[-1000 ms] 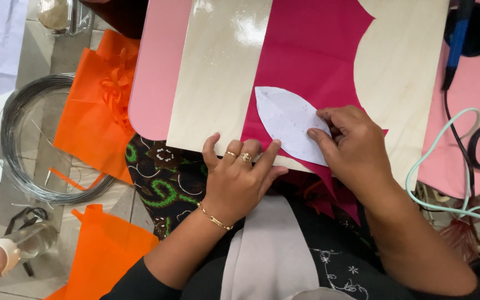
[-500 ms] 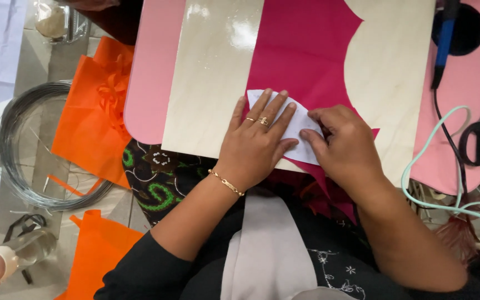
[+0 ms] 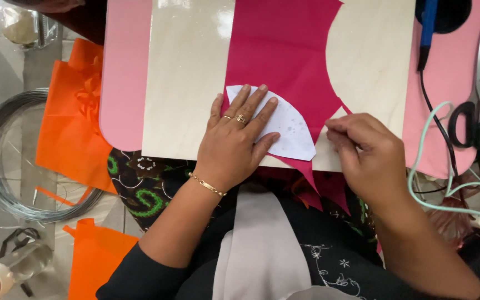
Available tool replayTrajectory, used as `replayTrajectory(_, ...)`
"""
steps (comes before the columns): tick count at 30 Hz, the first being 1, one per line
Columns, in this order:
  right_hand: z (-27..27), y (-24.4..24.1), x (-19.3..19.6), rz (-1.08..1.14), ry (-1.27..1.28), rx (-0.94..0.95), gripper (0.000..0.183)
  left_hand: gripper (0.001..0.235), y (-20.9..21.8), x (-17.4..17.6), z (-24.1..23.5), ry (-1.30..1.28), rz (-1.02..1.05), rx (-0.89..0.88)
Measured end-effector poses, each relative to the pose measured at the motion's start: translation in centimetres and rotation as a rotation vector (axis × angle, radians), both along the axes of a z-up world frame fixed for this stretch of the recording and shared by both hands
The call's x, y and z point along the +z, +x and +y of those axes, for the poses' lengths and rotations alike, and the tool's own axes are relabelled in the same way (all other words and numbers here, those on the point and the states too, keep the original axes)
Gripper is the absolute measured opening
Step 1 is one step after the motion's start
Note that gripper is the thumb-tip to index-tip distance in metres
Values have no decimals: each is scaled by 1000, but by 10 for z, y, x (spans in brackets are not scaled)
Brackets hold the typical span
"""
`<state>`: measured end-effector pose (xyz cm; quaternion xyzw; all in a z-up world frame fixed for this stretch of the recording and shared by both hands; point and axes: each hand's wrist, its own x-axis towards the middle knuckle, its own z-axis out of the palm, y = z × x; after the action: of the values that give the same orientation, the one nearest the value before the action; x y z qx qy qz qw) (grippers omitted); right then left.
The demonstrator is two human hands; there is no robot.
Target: Using a hot cutting tool to cut out specific shapes from synthetic fabric using a template.
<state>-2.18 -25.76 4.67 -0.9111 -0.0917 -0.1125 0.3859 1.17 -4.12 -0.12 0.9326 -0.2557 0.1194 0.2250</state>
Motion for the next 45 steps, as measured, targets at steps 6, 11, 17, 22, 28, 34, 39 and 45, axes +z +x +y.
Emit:
replayTrajectory(6,5,-21,0,-50,-13,25,10,50,0,0,0,17,37,5)
replayTrajectory(11,8,-32,0,-72,-24,85,22,50,1,1,1,6,61,-3)
replayTrajectory(17,6,-35,-11,-210,-180,287,28,50,2,6,2,32,115,-11)
replayTrajectory(22,9,-39,-23,-277,-284,237,18,50,3,6,1,49,125,-2)
replayTrajectory(28,8,-40,-26,-302,-299,237,20,44,1,4,-1,11,26,-8)
replayTrajectory(34,4,-43,-27,-272,-307,232,21,30,0,6,-3,-25,-102,-18)
replayTrajectory(39,4,-43,-23,-259,-286,235,22,27,-2,8,-3,-40,-120,-3)
replayTrajectory(45,3,-41,-18,-246,-315,351,29,27,-4,10,-1,92,-237,52)
